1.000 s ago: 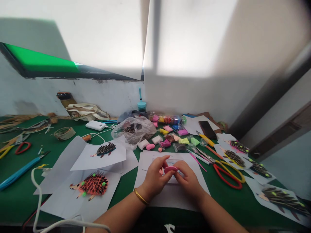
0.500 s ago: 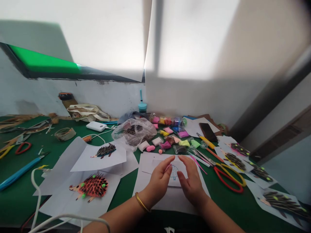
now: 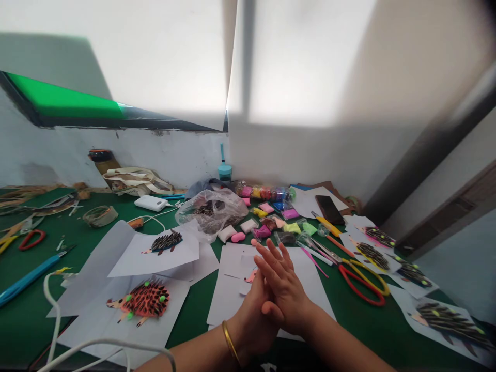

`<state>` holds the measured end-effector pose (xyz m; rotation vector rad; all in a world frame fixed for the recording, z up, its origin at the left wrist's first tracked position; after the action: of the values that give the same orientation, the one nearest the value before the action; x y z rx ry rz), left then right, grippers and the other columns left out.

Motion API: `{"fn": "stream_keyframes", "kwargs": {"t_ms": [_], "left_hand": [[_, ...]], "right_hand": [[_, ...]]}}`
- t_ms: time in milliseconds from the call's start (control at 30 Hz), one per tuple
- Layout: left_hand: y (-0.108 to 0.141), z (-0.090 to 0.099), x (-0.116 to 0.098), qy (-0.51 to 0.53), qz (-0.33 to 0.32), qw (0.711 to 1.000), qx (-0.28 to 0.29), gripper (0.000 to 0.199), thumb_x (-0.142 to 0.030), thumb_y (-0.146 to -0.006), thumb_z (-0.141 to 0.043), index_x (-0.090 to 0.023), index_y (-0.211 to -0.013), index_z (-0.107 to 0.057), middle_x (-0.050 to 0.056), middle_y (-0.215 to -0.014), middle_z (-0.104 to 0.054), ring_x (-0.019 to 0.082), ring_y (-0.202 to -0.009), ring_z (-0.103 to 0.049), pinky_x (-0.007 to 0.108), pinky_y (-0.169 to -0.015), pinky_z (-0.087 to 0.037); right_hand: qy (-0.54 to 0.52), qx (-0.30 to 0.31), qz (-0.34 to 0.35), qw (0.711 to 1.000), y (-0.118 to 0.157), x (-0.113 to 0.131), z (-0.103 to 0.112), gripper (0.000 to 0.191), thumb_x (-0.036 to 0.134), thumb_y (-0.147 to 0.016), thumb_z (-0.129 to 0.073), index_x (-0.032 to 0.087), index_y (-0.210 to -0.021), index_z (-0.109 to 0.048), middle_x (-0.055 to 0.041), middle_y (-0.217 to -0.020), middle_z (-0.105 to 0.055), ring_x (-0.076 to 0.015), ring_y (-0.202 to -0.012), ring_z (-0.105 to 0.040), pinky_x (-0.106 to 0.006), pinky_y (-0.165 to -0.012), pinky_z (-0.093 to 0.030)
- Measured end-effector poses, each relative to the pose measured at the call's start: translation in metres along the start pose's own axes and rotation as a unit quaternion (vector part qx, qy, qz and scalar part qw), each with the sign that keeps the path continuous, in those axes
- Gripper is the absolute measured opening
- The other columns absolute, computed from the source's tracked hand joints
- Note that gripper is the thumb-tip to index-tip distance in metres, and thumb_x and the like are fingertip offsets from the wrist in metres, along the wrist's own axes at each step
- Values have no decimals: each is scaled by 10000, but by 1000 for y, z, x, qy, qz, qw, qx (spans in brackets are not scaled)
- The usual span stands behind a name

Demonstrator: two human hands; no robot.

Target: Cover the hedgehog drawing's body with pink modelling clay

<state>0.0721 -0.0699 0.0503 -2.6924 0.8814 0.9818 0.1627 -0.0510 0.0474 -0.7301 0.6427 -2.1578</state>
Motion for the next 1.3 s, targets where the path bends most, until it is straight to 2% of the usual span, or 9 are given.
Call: {"fn": "stream_keyframes", "kwargs": {"t_ms": [167, 300, 500, 600, 767, 900, 1000, 1133, 1300], "left_hand": [[-1, -2, 3, 36, 13, 999, -11, 579, -570, -939, -388, -207, -1377, -498, 87, -1374, -541, 289, -1356, -389, 415, -1121, -295], [-4, 3, 1, 46, 20, 998, -32, 462, -441, -929, -509, -183, -1308, -564, 104, -1297, -599, 280, -1285, -482, 405, -1096, -344], [-5, 21, -17, 54, -43, 989, -128, 423, -438, -909, -570, -203, -1261, -598, 105, -1287, -613, 250, -1295, -481, 387, -1101, -348], [-6, 26, -22, -11, -72, 993, -97, 500, -507, -911, -545, -207, -1310, -568, 118, -1290, -613, 276, -1272, -502, 429, -1098, -333], [-9, 31, -19, -81, -30, 994, -65, 655, -641, -900, -454, -288, -1448, -391, 105, -1298, -605, 263, -1192, -568, 449, -1048, -369], [-14, 38, -26, -117, -59, 989, -65, 619, -651, -900, -437, -352, -1438, -366, 86, -1375, -534, 231, -1167, -575, 417, -981, -434], [-18, 48, -36, -290, -103, 945, -110, 494, -547, -838, -623, -242, -1227, -601, 103, -1222, -617, 232, -1034, -615, 362, -867, -483], [-21, 58, -41, -504, -178, 834, -137, 253, -419, -785, -710, -169, -824, -709, 59, -855, -657, 196, -782, -607, 309, -705, -485], [-20, 70, -30, -498, -211, 825, -165, 219, -383, -857, -628, -173, -859, -690, 52, -858, -660, 183, -770, -595, 299, -690, -488]], "right_hand": [[-36, -7, -29, 999, 1, 0, 0, 928, 822, -813, -171, 271, -1545, -26, -86, -1615, -117, -379, -1466, -73, -653, -1144, -35], [-53, -30, -72, 996, 4, -5, -1, 845, 772, -859, -128, 285, -1543, -34, -69, -1617, -99, -352, -1473, -66, -645, -1149, -56], [-33, -72, -214, 974, 18, -28, 0, 538, 530, -952, -414, 278, -1426, -391, -71, -1551, -301, -311, -1449, -203, -577, -1135, -263], [-35, -40, -220, 974, 24, -31, -4, 490, 487, -923, -507, 256, -1355, -493, -84, -1534, -340, -334, -1442, -207, -596, -1126, -271], [-97, -32, -217, 971, 23, -24, -6, 219, 352, -902, -568, 275, -1077, -676, -48, -1493, -405, -326, -1437, -216, -594, -1119, -274], [-191, -69, -244, 948, 17, -23, 0, 159, 366, -901, -580, 256, -902, -694, -66, -1248, -614, -285, -1247, -487, -496, -1047, -395], [-244, -63, -301, 920, 17, -28, -2, 223, 412, -914, -550, 229, -927, -677, -65, -966, -701, -237, -921, -630, -392, -837, -508], [-243, -50, -336, 909, 21, -35, -10, 272, 446, -894, -561, 203, -920, -680, -58, -873, -706, -221, -809, -632, -348, -741, -504], [-245, -59, -319, 914, 26, -43, -18, 383, 469, -800, -685, 215, -1086, -655, -77, -1090, -687, -262, -999, -628, -394, -873, -503]]}}
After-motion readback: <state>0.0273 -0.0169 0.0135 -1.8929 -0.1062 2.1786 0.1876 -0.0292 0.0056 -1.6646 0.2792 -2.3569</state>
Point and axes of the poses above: each hand's wrist, its own y-axis away from the middle knuckle, its own z-axis out of the back of the hand, x = y × z, the point moved 2 cm from there along -y, towards the middle knuckle
